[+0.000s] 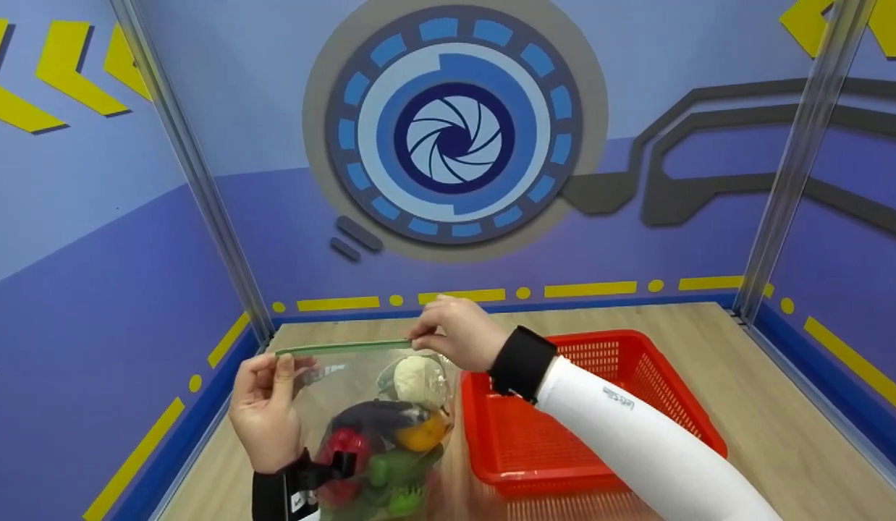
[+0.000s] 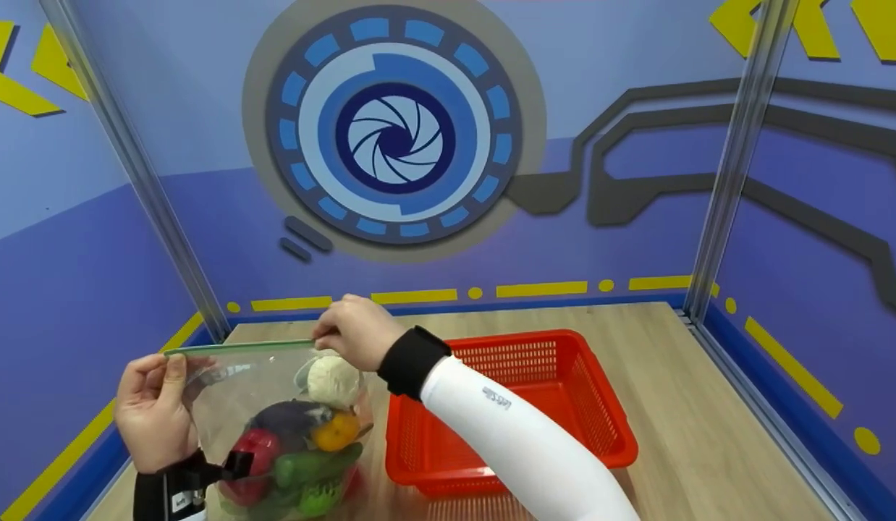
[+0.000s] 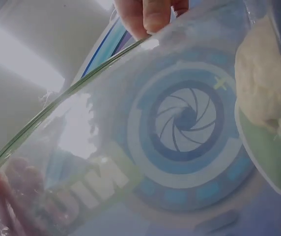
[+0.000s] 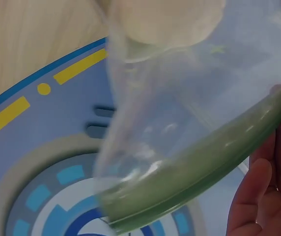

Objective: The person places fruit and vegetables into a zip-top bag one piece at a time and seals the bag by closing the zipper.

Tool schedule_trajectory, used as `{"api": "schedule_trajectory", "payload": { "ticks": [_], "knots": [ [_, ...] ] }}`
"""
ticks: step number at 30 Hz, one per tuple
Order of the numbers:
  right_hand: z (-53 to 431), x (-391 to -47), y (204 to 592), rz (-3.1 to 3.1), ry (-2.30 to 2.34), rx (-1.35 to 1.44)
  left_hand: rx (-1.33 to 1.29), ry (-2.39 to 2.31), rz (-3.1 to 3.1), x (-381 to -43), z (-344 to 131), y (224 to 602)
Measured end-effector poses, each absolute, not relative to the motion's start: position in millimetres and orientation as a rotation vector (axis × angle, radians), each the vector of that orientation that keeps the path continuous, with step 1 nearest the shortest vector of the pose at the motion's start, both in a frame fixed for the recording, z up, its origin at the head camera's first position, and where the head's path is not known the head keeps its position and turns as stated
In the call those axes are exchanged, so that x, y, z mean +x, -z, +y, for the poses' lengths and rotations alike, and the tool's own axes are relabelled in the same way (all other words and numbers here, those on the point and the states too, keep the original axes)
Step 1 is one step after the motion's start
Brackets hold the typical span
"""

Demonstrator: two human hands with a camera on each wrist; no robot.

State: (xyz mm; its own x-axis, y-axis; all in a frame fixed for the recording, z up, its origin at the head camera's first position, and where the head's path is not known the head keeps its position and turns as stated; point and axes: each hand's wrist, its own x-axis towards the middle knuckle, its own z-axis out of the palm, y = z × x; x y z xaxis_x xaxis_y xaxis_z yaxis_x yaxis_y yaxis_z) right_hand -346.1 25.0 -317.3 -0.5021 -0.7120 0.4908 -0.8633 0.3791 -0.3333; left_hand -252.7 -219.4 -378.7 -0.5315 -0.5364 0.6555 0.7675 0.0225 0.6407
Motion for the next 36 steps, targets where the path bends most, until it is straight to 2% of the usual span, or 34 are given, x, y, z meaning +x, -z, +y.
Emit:
{"api": "schedule_trajectory", "payload": {
  "ticks": [17,36],
  "knots": [
    [62,-362,330,-2.434,-0.928,1.252,-0.341,1.781,-1.11,-248,-232,382],
    [71,-363,340,-2.359,-0.964,1.166,-0.272,1.769,-1.106,-246,-234,385]
  ]
}}
